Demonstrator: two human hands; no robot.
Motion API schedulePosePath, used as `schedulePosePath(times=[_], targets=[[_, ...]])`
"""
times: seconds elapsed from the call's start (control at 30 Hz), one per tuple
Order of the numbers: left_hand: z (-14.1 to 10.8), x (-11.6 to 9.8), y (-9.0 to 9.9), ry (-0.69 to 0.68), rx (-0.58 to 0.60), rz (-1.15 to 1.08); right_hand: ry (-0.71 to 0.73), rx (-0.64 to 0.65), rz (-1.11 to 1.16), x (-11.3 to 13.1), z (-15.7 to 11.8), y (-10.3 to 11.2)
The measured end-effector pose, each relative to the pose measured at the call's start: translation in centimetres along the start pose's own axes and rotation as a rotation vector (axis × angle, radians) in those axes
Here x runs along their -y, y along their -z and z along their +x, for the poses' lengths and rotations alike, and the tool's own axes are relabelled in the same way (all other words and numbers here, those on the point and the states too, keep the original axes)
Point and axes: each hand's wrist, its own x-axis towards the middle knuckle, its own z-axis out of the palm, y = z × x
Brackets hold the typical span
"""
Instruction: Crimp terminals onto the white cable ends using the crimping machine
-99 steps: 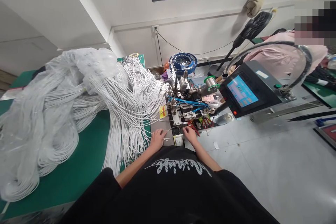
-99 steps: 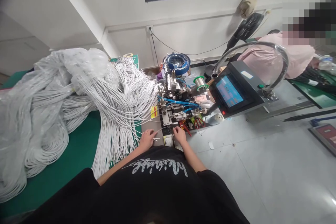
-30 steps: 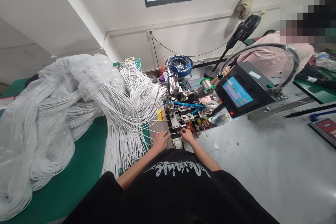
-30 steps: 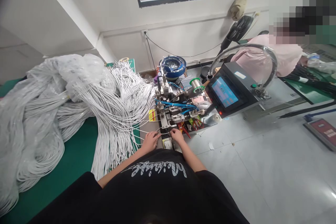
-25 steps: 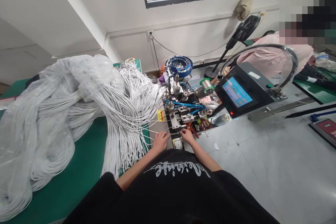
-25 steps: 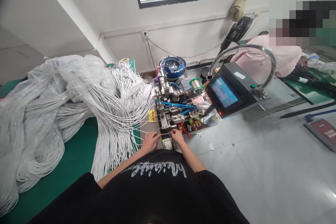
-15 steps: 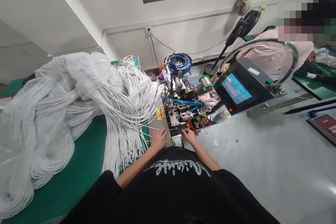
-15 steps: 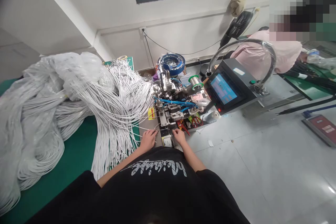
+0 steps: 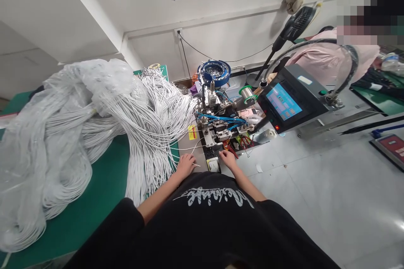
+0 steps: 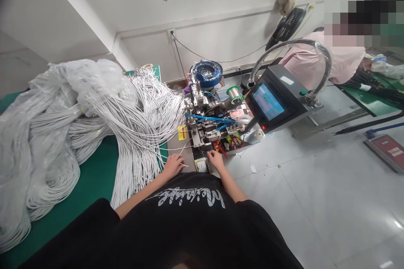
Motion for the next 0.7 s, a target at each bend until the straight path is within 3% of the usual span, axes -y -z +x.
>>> schedulePosePath(times=[0.2,0.43,0.7], targets=[[0.8,-0.4,0.0,0.012,0.014,-0.008,0.141,0.079,-0.021,2.2,-0.8,0.3],[1.8,-1.9,1.1,0.019,-0.094,-0.096,0.287,0.337,0.019,4.5,-1.1,-0.2],[2.4,-3.4,0.9,-0.033,-0.111,-0.120,0.245,0.326,-0.019,4.2,-0.5,-1.2]])
